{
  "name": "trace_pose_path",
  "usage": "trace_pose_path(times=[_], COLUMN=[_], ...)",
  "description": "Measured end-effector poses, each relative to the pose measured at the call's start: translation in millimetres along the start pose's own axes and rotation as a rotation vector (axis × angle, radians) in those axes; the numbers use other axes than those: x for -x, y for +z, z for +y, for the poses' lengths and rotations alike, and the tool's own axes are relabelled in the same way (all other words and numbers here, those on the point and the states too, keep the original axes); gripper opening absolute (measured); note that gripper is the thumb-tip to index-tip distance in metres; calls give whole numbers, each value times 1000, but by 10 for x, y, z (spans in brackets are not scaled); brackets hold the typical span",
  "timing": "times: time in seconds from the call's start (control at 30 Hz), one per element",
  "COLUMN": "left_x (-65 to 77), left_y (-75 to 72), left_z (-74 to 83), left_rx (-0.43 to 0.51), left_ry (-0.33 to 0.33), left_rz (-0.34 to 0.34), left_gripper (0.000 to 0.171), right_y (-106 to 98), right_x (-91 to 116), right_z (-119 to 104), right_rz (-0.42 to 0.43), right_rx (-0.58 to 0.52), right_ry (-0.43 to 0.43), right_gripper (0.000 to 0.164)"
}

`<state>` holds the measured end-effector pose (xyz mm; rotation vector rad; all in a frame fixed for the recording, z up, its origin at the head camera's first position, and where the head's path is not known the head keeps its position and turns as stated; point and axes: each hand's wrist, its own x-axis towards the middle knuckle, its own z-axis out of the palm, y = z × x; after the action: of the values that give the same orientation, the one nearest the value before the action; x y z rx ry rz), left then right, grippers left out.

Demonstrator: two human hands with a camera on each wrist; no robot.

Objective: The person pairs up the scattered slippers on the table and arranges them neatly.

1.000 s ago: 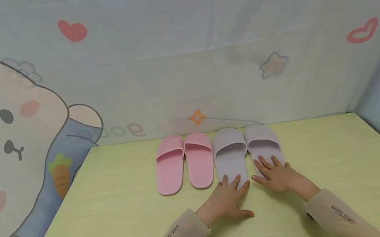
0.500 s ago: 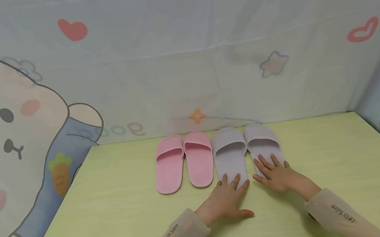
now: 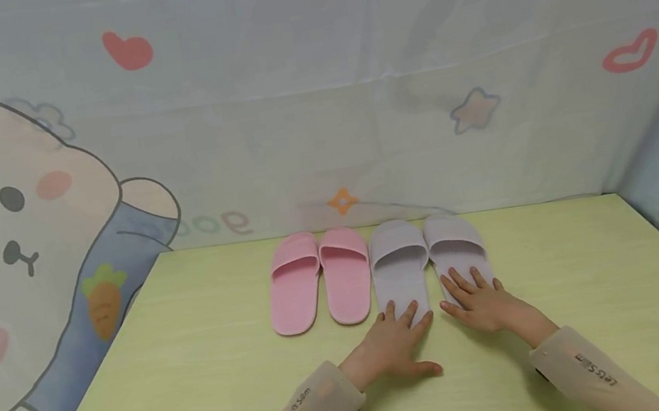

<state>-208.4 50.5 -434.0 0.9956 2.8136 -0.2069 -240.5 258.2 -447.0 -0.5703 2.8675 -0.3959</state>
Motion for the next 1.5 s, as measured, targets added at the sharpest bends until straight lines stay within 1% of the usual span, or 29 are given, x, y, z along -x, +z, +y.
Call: trace_pose_path(times=[0.2, 0.43, 0.63, 0.77, 0.87, 1.03, 1.23, 1.5], left_x=[-14, -59, -85, -85, -81, -57, -26, 90], left_y=[-2, 0, -3, -10, -7, -21, -13, -24], left_z=[18, 42, 41, 41, 36, 22, -4, -41], left_rx=[8, 6, 11, 21, 28, 39, 29, 29], left_ry=[-6, -17, -29, -38, -39, -32, -25, -27], left_rz=[0, -2, 0, -13, -20, -29, -10, -10], left_gripper=[78, 78, 76, 76, 77, 78, 78, 77], right_y=[-5, -17, -56, -60, -63, -78, -92, -77], right_x=[11, 15, 26, 31, 36, 67, 151, 263], right_z=[17, 38, 41, 59, 69, 72, 64, 40], right_rz=[-21, -20, -11, -16, -7, 15, 10, 24], right_rx=[0, 8, -28, -33, -48, -79, -124, -148], right_ry=[7, 3, -25, -39, -33, -31, -22, -16], right_gripper=[65, 64, 62, 60, 59, 56, 54, 51])
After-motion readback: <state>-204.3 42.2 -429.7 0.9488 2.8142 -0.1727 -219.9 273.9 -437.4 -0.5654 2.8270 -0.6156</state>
